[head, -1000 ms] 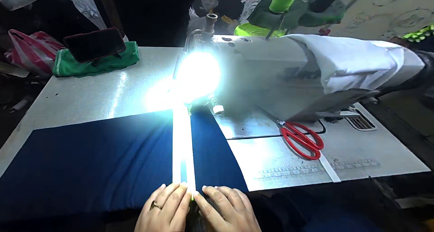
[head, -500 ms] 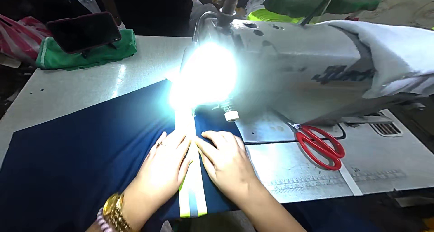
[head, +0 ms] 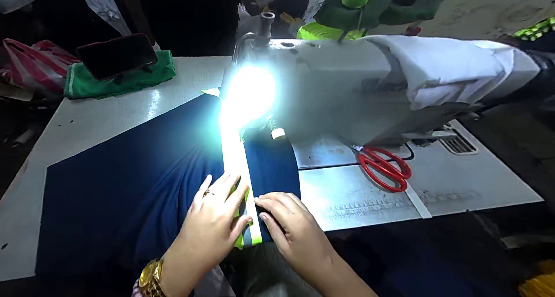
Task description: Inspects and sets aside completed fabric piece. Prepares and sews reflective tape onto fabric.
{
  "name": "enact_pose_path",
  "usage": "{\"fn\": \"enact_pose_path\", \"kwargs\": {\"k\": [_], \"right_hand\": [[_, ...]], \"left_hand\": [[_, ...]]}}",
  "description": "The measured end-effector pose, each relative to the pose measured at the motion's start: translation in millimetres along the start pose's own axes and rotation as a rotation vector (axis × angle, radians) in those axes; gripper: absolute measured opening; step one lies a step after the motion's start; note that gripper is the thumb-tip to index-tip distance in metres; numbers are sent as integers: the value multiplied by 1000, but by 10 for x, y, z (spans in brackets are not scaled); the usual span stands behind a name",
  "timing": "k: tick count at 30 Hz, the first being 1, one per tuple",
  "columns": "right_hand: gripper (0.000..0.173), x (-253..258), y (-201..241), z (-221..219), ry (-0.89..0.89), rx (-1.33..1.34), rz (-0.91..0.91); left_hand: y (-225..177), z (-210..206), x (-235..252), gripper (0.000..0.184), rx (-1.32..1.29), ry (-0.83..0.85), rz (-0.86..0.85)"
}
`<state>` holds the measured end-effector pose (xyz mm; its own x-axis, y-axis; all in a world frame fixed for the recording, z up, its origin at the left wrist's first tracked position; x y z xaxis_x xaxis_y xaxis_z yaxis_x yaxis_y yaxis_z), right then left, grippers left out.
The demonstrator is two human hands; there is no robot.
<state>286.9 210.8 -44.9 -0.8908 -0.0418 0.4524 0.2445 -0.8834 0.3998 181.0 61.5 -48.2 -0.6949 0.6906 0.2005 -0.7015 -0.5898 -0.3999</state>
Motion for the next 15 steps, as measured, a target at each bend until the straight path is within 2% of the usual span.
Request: {"fn": "enact_pose_path", "kwargs": {"k": [3, 11, 13, 15], "right_hand": [[28, -144, 38, -48, -11, -79, 55], [33, -114, 13, -62, 7, -133, 96], [34, -116, 27, -59, 21, -164, 119], [36, -118, 61, -48, 42, -193, 148]], "left_hand": [[111, -24, -103, 53, -29, 41, 49], [183, -24, -86, 52, -92, 95, 72], [154, -20, -101, 50, -63, 73, 66], [71, 7, -155, 43, 2, -29, 23]]}}
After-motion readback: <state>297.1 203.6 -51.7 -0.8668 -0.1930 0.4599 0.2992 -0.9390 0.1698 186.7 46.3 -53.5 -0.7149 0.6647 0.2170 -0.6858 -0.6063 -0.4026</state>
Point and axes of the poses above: each hand's wrist, its own x-axis towards the middle knuckle, its own z-axis out of the back of the hand, y = z × x, the point moved 4 cm from there along x, towards the middle knuckle, and after that the axes turned 12 degrees about z, right-handed, at the moved point
